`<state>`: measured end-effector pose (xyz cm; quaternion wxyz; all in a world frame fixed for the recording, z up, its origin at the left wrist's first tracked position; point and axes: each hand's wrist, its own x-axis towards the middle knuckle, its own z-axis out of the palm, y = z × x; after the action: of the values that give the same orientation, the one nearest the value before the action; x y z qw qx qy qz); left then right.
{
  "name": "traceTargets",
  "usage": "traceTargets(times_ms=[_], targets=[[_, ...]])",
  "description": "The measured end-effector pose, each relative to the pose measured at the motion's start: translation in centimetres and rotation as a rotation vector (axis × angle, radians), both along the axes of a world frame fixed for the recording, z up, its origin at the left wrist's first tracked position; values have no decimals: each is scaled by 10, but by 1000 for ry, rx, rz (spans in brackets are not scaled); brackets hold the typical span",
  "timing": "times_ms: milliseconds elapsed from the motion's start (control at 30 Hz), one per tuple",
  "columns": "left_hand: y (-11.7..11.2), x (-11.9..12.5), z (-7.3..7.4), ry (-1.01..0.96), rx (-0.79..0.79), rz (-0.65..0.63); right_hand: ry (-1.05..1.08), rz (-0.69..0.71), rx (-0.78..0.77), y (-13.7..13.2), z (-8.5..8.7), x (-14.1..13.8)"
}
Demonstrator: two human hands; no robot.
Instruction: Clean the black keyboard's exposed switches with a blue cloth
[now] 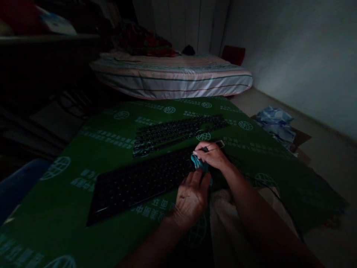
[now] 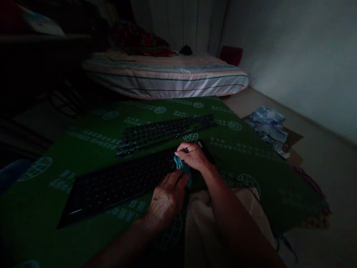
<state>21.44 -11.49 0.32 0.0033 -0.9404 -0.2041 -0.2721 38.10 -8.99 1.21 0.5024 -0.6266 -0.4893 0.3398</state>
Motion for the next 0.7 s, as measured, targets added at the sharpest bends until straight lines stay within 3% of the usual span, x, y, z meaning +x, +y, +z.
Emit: traceTargets(times_ms=[267, 700], targets=[[-3, -3, -7, -47, -135, -3, -44, -30, -30, -4, 1, -1], [-1, -1, -6, -112, -129, 21, -104, 9, -25, -5, 1, -2]])
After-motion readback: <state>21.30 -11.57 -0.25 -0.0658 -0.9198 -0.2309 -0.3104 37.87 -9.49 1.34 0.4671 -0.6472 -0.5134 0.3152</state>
